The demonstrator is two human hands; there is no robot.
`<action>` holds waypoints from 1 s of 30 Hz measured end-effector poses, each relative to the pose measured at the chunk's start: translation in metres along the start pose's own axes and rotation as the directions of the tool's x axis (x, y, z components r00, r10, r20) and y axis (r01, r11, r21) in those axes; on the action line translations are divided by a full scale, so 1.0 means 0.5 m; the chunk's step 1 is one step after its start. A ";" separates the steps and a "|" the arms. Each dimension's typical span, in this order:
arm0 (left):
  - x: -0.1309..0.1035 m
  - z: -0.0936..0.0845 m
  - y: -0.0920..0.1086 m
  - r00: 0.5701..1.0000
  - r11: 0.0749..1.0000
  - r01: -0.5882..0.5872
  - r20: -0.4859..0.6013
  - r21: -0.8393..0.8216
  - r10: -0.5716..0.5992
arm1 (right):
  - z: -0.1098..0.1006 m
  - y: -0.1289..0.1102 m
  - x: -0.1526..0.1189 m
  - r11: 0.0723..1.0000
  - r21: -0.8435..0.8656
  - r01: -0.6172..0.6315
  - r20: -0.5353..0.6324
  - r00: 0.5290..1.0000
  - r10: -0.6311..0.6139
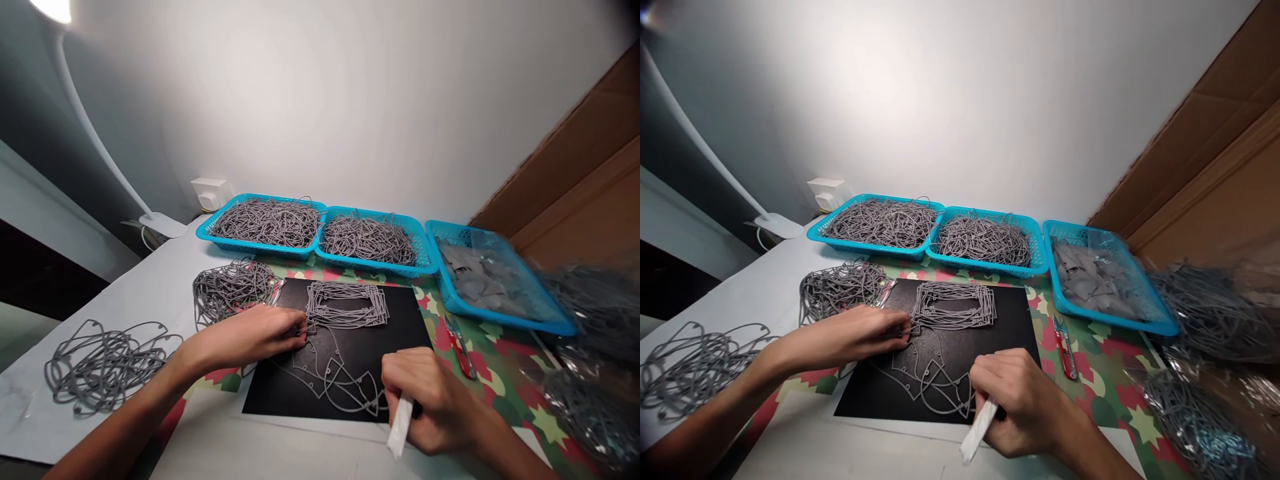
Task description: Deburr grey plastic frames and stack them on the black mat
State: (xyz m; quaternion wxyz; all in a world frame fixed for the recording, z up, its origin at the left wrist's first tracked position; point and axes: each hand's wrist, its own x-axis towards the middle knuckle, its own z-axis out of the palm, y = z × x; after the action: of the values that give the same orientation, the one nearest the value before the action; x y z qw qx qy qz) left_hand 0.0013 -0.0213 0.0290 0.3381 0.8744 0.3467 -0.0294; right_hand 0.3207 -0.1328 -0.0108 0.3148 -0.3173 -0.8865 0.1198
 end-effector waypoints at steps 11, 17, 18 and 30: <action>-0.041 -0.065 -0.001 0.997 0.979 0.079 0.035 -0.188 -0.074 | -0.004 -0.006 0.000 0.999 -0.030 0.010 0.005 1.000 -0.009; -0.061 -0.078 -0.012 0.995 0.940 0.057 -0.062 -0.336 -0.083 | -0.002 0.003 -0.005 0.989 -0.055 -0.134 0.176 0.974 0.141; -0.060 -0.076 -0.014 0.988 0.923 0.014 -0.139 -0.384 -0.073 | -0.003 0.004 -0.004 0.982 -0.075 -0.172 0.237 0.954 0.185; 0.001 -0.097 -0.005 0.064 0.695 -0.627 -0.912 -0.352 -0.405 | 0.004 0.007 -0.011 0.980 -0.148 -0.131 0.397 0.900 0.180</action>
State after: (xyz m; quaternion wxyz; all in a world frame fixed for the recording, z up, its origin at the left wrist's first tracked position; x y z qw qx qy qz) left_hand -0.0088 0.0100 0.0651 0.3103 0.4664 0.3783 0.7369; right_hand 0.3244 -0.1336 -0.0167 0.0927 -0.3729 -0.9100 0.1558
